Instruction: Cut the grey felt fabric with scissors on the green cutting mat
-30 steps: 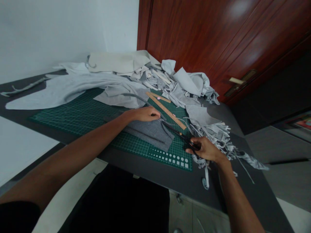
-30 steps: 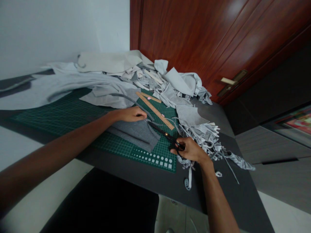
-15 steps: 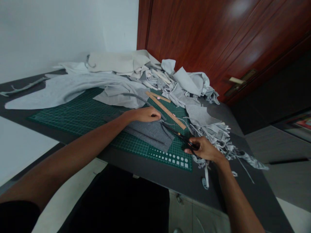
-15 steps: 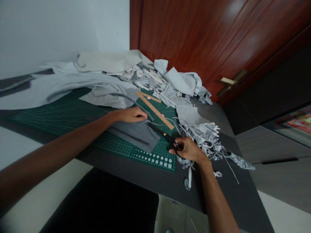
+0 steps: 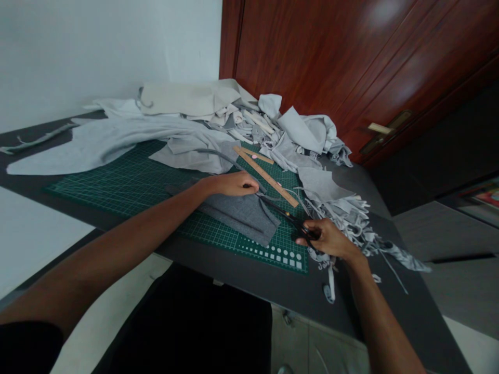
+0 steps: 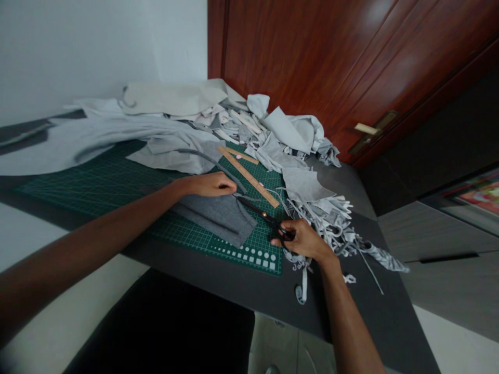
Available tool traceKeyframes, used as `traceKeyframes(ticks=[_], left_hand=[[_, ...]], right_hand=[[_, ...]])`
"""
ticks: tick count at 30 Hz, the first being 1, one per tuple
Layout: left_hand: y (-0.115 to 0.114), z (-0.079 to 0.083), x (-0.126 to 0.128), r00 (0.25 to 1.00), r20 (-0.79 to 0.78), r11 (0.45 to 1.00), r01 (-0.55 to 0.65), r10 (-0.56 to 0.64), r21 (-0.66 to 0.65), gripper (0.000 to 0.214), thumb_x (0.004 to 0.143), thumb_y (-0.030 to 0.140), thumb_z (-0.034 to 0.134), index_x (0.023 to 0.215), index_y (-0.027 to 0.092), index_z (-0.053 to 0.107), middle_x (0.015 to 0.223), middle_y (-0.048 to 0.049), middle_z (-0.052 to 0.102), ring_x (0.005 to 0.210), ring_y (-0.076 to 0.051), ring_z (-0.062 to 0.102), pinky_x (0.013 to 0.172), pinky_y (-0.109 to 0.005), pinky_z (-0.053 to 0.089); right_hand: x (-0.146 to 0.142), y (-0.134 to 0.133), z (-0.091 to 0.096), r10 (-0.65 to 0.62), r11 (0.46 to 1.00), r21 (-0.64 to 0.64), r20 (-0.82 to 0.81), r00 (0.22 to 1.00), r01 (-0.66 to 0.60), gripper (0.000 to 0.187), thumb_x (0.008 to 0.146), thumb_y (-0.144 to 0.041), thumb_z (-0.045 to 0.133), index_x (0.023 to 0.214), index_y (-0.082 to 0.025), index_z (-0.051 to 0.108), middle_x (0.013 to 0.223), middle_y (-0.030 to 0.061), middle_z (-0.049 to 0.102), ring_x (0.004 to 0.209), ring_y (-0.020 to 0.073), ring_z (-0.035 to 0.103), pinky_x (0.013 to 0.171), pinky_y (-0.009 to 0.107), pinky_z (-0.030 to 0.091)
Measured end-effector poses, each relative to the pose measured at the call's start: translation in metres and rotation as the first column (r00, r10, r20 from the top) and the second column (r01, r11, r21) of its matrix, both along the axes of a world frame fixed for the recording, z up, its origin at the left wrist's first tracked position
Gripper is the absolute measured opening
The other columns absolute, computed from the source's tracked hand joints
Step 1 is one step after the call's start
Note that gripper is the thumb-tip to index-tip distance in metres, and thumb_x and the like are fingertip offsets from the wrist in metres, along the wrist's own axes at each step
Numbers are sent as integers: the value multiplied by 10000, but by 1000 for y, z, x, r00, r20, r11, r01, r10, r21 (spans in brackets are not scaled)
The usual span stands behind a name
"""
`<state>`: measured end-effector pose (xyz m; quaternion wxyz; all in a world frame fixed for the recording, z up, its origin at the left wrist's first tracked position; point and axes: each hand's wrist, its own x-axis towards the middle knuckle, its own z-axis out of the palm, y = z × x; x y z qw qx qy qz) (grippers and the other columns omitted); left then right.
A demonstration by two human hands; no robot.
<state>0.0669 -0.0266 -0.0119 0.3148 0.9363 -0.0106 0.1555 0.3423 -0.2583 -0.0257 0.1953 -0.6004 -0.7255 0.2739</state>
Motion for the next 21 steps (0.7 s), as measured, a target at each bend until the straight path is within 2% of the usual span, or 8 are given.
traceKeyframes(ticks=[10, 21], left_hand=[[3, -3, 1, 1000, 14, 1000, -1, 1, 27, 258, 890, 146, 485, 640, 150, 549, 606, 25, 509, 578, -89, 465, 597, -207, 336], [2, -3, -1, 1000, -6, 999, -11, 12, 52, 276, 911, 147, 461, 646, 147, 538, 615, 21, 502, 589, -89, 470, 594, -202, 342]], right_hand=[[-3, -1, 2, -17, 999, -53, -73, 997, 13, 551, 776, -546, 752, 594, -210, 356, 596, -68, 287, 550, 89, 295, 486, 237, 220], [3, 0, -3, -8, 998, -62, -60, 998, 4, 512, 798, -513, 746, 606, -205, 386, 594, -69, 304, 547, 89, 297, 491, 238, 226]])
